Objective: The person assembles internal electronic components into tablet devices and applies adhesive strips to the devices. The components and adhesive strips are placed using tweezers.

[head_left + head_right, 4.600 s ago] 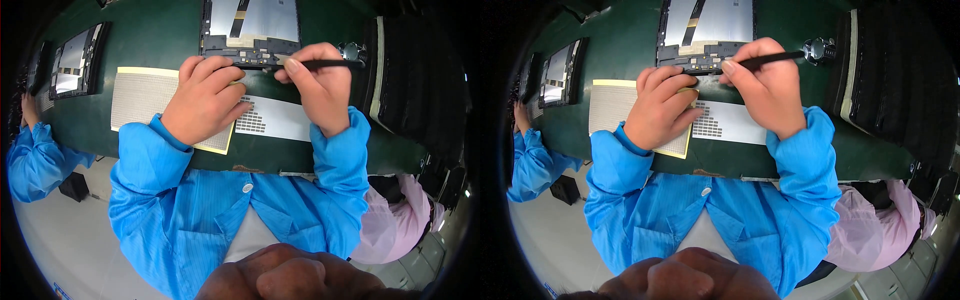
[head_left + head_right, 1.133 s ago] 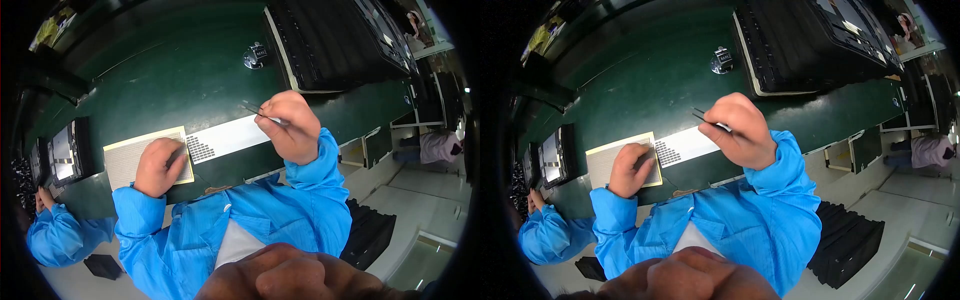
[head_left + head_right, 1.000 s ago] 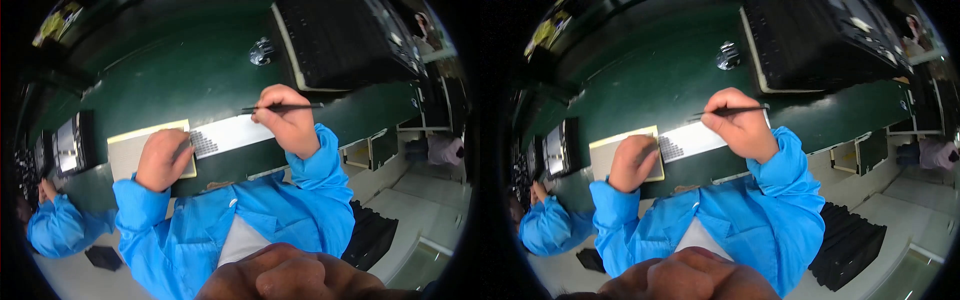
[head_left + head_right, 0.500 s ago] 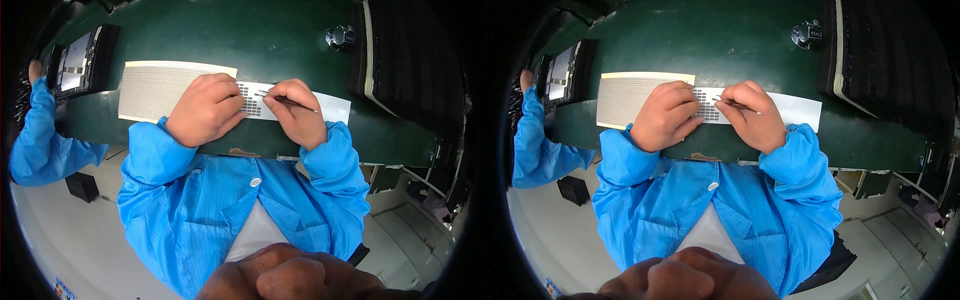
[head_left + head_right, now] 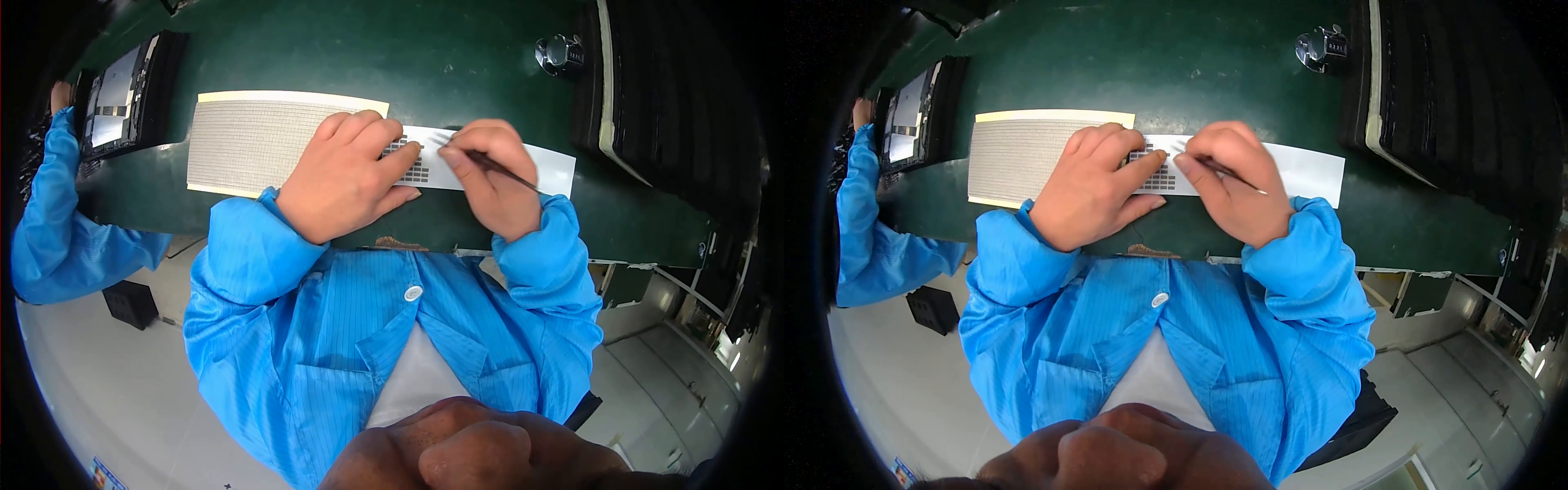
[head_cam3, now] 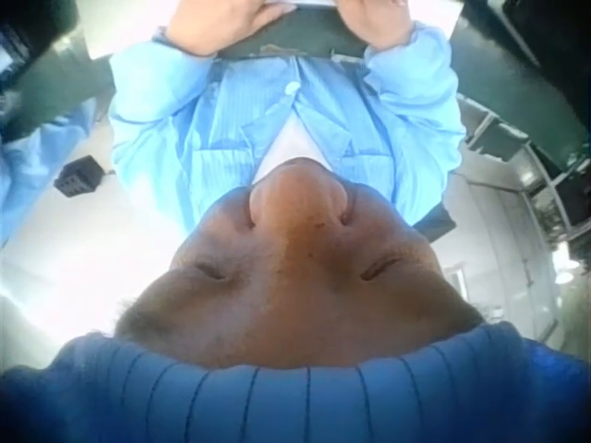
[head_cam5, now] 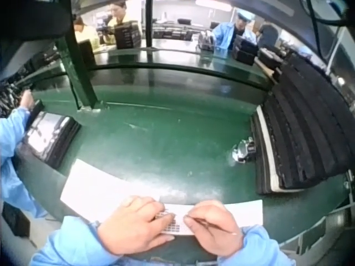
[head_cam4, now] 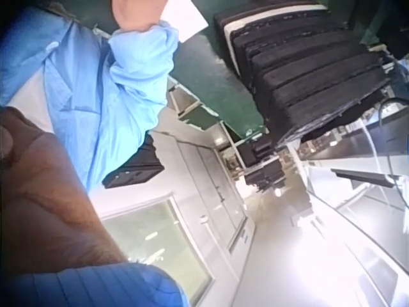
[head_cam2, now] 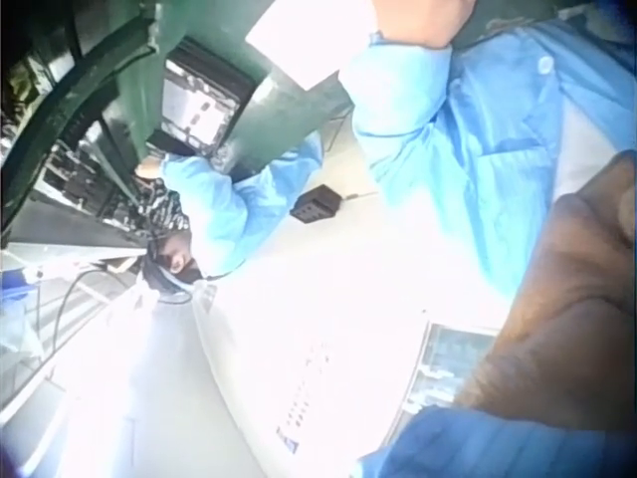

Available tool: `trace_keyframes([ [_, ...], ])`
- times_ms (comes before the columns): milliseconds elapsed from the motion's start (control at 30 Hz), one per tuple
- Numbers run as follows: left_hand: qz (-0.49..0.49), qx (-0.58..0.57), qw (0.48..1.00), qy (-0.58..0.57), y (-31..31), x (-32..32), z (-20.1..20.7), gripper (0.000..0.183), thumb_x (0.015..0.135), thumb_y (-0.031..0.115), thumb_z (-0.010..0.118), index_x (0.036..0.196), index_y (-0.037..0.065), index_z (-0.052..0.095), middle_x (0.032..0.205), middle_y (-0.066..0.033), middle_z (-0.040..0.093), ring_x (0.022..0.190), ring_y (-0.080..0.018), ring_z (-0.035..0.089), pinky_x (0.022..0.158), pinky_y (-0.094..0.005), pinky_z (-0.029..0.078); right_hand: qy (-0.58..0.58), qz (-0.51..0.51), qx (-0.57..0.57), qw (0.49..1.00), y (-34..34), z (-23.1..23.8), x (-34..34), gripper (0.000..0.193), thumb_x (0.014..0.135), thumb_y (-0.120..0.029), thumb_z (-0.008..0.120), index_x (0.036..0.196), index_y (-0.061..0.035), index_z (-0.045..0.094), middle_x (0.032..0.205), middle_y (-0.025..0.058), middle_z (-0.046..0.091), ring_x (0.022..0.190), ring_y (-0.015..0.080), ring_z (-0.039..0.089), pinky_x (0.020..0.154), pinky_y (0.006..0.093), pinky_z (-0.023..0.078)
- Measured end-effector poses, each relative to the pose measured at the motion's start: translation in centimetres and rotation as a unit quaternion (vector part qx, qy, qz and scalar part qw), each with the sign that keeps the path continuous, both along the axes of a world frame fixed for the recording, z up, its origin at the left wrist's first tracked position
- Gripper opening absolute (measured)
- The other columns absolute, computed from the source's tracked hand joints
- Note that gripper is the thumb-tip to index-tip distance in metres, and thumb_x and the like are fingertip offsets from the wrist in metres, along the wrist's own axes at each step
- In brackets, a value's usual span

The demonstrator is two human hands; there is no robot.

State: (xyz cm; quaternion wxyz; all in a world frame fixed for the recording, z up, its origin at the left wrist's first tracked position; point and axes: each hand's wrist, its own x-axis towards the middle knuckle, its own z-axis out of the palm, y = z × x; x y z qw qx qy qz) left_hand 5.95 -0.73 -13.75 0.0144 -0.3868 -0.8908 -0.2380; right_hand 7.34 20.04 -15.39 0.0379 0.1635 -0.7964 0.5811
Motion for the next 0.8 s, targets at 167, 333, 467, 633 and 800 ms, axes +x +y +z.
trace_keyframes([
  [167,-0.01,0.003,1.0,-0.016,0.5,-0.3,0.8,0.041,0.069,0.02,0.071,0.105,0.004,0.06,0.102,-0.0138,0.053,0.098,-0.0319,0.05,0.088,-0.0415,0.038,0.199,-0.078,0.004,0.977,3.2,3.5,1.2,0.016,0.077,0.0,0.067,0.091,-0.0016,0.06,0.081,0.0101,0.059,0.08,0.0254,0.058,0.07,0.0323,0.047],
  [333,-0.027,0.026,0.999,0.029,-0.6,-1.0,3.0,0.029,0.072,0.009,0.069,0.098,0.0,0.059,0.104,-0.0168,0.055,0.096,-0.0315,0.053,0.083,-0.0424,0.042,0.446,-0.169,0.003,0.879,9.6,7.1,3.7,0.028,0.097,-0.021,0.04,0.12,-0.0042,0.04,0.084,0.0188,0.057,0.069,0.0266,0.06,0.072,0.0441,0.052],
  [467,-0.067,0.06,0.995,-0.034,0.7,-2.4,6.6,0.025,0.073,0.004,0.067,0.097,-0.001,0.059,0.102,-0.0177,0.056,0.091,-0.0321,0.056,0.077,-0.0392,0.046,0.487,-0.451,0.073,0.745,16.6,11.4,3.6,0.021,0.095,-0.007,0.042,0.115,-0.0007,0.042,0.094,0.0139,0.059,0.084,0.0226,0.059,0.076,0.0358,0.051],
  [633,-0.069,0.335,0.912,-0.224,10.5,-4.0,11.0,0.047,0.079,0.016,0.068,0.118,-0.003,0.05,0.114,-0.0174,0.055,0.099,-0.0261,0.057,0.081,-0.035,0.047,0.34,-0.555,-0.056,0.757,21.9,13.5,0.6,0.02,0.091,-0.018,0.056,0.103,-0.0033,0.05,0.093,0.0042,0.057,0.084,0.0091,0.054,0.068,0.0199,0.044],
  [800,-0.048,0.438,0.853,-0.28,22.2,-7.9,12.2,0.083,0.076,0.049,0.066,0.123,-0.013,0.039,0.122,-0.0294,0.047,0.109,-0.0354,0.051,0.094,-0.0385,0.04,0.287,-0.561,-0.078,0.773,21.9,13.6,1.6,0.023,0.092,-0.023,0.055,0.104,-0.0054,0.05,0.09,0.0014,0.054,0.08,0.0074,0.052,0.066,0.0222,0.046],
])
